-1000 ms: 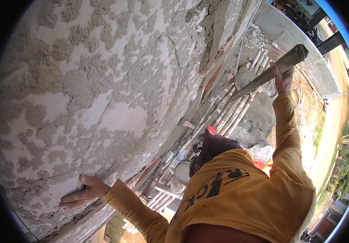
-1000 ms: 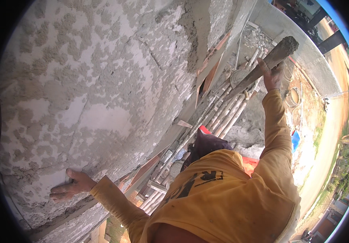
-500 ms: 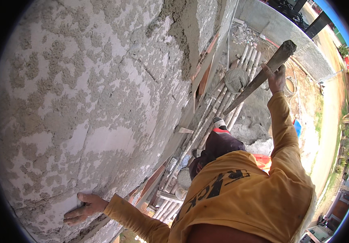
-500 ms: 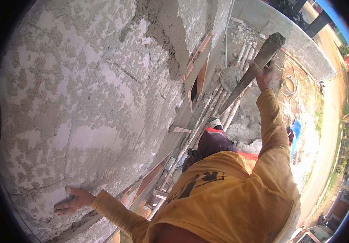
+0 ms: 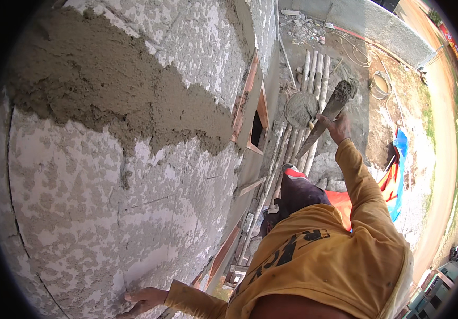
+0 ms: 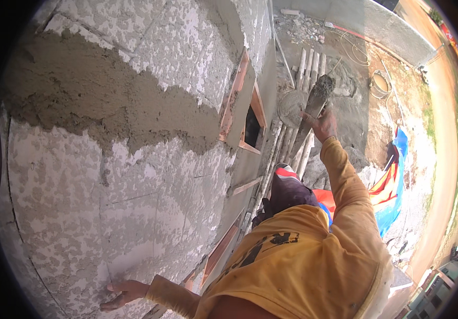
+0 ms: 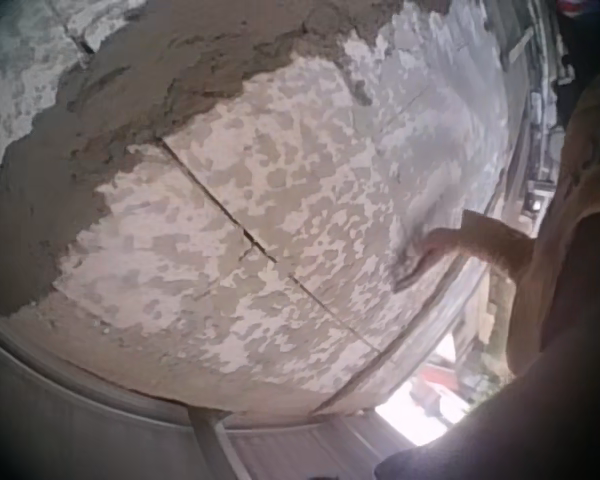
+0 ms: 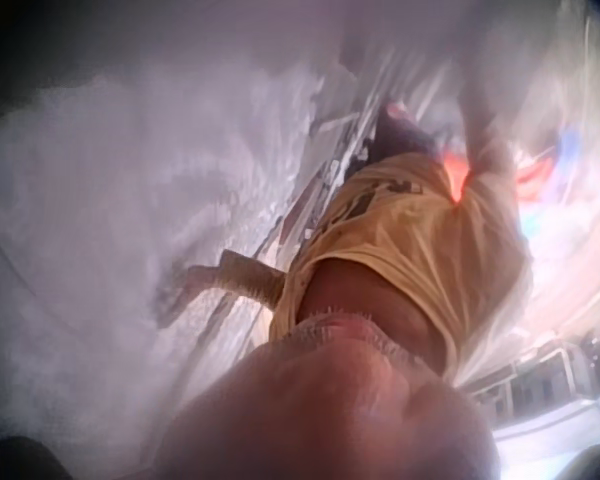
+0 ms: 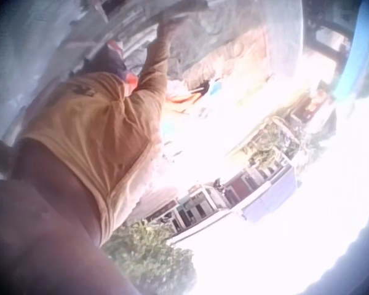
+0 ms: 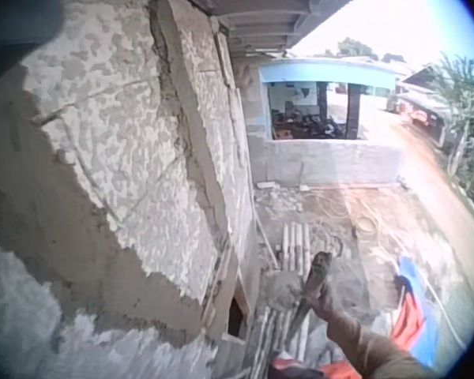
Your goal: The person scoops wet cement from a head pan using a trowel and applies it to a concrete wall. They smooth the surface with the trowel and use a wooden straightedge to level the plaster around a window frame.
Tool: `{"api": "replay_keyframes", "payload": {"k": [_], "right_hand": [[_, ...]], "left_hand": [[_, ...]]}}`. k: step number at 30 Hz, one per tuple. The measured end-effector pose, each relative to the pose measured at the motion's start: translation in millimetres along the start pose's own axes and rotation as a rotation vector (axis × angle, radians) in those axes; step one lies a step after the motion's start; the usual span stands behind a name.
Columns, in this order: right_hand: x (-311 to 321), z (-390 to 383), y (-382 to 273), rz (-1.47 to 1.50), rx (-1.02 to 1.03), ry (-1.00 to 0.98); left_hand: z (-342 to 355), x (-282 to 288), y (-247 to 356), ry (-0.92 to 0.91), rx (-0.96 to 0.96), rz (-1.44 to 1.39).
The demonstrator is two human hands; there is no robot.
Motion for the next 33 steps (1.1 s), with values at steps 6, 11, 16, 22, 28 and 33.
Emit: {"api": "replay_keyframes", "payload": {"k": [6,11,16,22,28,33], "right_hand": [[6.8,28.1,37.7,-0.124,-0.083,0.028],[-6.3,45.2,40.8,-0.115,-0.154,-0.022],[-4.1,68.2,54.7,-0.294,-0.166,-0.016],[-5.6,78.9,17.5,-0.168,-0.014,-0.035],[-2.2,95.7,41.9,-0.148,-0.16,-0.166],[-4.0,100.9,57.2,-0.173,-0.105,-0.121]], "left_hand": [[2.6,-70.8,128.8,-0.025,-0.226,0.087],[11.1,-80.9,119.9,0.065,-0.342,0.352],[3.6,-85.4,124.0,0.087,-0.394,0.376],[4.5,-84.5,132.3,0.098,-0.419,0.439],[1.5,-91.5,145.2,0.112,-0.426,0.374],[8.8,-86.7,130.0,0.144,-0.408,0.336]]}}
Point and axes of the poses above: each hand's wrist, its own z-axis towards the middle knuckle, its own x-axis out of the back of the hand, y = z × x, the point moved 5 cm from there along z, towards the middle knuckle, and after that the axes turned 7 degrees about z, right-handed, at the moved point
